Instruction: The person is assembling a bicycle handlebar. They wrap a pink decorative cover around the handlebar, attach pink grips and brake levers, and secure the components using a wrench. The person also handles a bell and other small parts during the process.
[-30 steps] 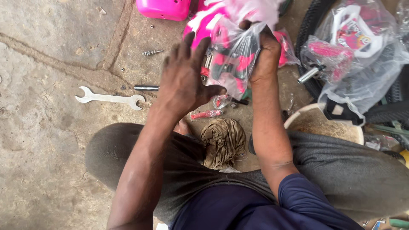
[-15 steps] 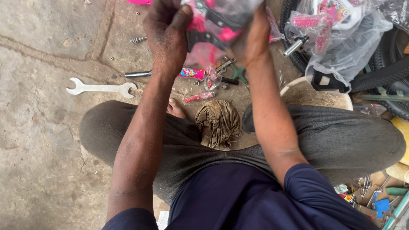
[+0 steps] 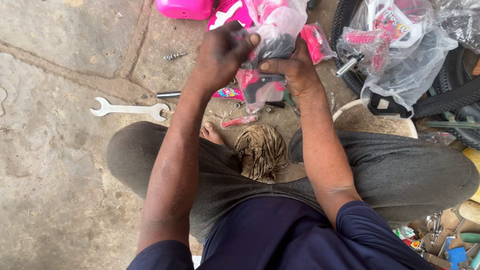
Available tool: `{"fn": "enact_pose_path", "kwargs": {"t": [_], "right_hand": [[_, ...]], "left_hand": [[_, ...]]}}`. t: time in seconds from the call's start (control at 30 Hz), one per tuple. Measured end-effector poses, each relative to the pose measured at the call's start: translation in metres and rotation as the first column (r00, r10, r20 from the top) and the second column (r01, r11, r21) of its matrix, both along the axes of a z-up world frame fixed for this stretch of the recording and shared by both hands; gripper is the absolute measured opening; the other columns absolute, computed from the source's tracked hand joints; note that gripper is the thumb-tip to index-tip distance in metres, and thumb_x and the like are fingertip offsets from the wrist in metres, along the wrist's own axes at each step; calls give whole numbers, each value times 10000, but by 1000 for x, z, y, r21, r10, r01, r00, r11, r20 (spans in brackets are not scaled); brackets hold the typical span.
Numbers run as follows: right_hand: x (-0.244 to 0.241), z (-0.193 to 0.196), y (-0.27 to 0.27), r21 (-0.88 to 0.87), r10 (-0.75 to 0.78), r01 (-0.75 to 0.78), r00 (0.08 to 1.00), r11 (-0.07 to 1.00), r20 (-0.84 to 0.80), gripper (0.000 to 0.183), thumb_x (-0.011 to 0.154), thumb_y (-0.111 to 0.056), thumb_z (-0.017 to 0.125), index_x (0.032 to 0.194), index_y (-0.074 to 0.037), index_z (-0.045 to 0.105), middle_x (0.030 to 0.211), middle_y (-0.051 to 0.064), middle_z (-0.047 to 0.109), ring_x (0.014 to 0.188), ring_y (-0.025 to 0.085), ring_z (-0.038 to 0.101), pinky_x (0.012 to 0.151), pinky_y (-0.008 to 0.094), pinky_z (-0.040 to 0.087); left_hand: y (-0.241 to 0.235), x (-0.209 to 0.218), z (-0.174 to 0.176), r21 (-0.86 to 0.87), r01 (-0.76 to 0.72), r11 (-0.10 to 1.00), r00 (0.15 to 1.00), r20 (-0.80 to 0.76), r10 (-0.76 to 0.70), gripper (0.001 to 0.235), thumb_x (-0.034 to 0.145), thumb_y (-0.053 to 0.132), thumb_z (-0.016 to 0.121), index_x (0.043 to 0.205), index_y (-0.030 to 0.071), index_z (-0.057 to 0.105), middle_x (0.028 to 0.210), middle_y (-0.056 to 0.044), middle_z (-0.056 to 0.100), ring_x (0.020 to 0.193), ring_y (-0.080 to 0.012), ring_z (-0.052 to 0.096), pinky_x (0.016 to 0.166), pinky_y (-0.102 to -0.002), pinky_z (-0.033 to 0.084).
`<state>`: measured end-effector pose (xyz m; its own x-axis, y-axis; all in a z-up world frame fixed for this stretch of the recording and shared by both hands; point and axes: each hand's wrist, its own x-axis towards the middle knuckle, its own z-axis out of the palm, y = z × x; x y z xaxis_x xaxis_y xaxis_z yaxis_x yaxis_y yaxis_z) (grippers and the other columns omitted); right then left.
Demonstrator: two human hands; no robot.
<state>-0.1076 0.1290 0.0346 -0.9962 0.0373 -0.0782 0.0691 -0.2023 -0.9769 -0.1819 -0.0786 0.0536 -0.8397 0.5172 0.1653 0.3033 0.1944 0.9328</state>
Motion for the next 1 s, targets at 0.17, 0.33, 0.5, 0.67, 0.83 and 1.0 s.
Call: {"fn": "enact_pose_path", "kwargs": {"t": [0.17,0.33,0.5,0.67,0.83,1.0], "right_hand": [[-6,-12,2,328,76,-62,997,943,-30,477,790,-121,885,1197,-10,663,1032,90,761,938,197,780,880,362,683],[-12,-30,0,481,113,11,967,876,-227,459,943,-105,853,1326,16,630,1135,126,765,1031,232,767,926,371,656],[-15,-34,-17,736,100,153,953,659,-287,449,928,-181,921,1230,-22,628,1053,104,785,935,227,795,803,345,659],[-10,-43,-31,804,37,376,897,460,-441,419,898,-164,918,1170,-59,617,992,126,746,933,316,743,796,426,584],[-25,-102,-19,824,-9,462,874,327,-486,394,926,-129,838,1229,-60,594,995,146,705,951,353,695,809,469,558],[-10,-210,-3,781,-62,469,870,413,-489,529,900,-167,808,1335,-8,551,1165,219,696,1008,380,696,858,463,584]], "left_hand": [[-10,0,-14,-428,-126,895,935,-354,-37,471,1089,420,598,794,66,691,652,-115,627,530,-253,564,543,-459,434],[-8,-2,-39,-346,-421,839,656,-755,17,449,1091,391,577,751,110,658,637,-55,606,507,-170,529,547,-415,449],[-1,-3,-50,-491,-420,764,749,-662,-14,392,1098,330,576,824,60,648,591,-48,577,444,-165,510,489,-420,449],[-1,-1,-50,-383,-365,849,706,-708,-16,226,1103,121,499,920,51,612,686,-67,593,508,-200,552,480,-394,439],[29,37,-41,-157,-85,984,826,-564,-19,259,1051,142,651,831,29,575,703,-136,581,584,-316,577,551,-444,461],[31,81,-6,185,334,924,892,-378,-247,217,917,123,732,1076,-11,668,944,-143,685,814,-313,706,743,-417,585]]}}
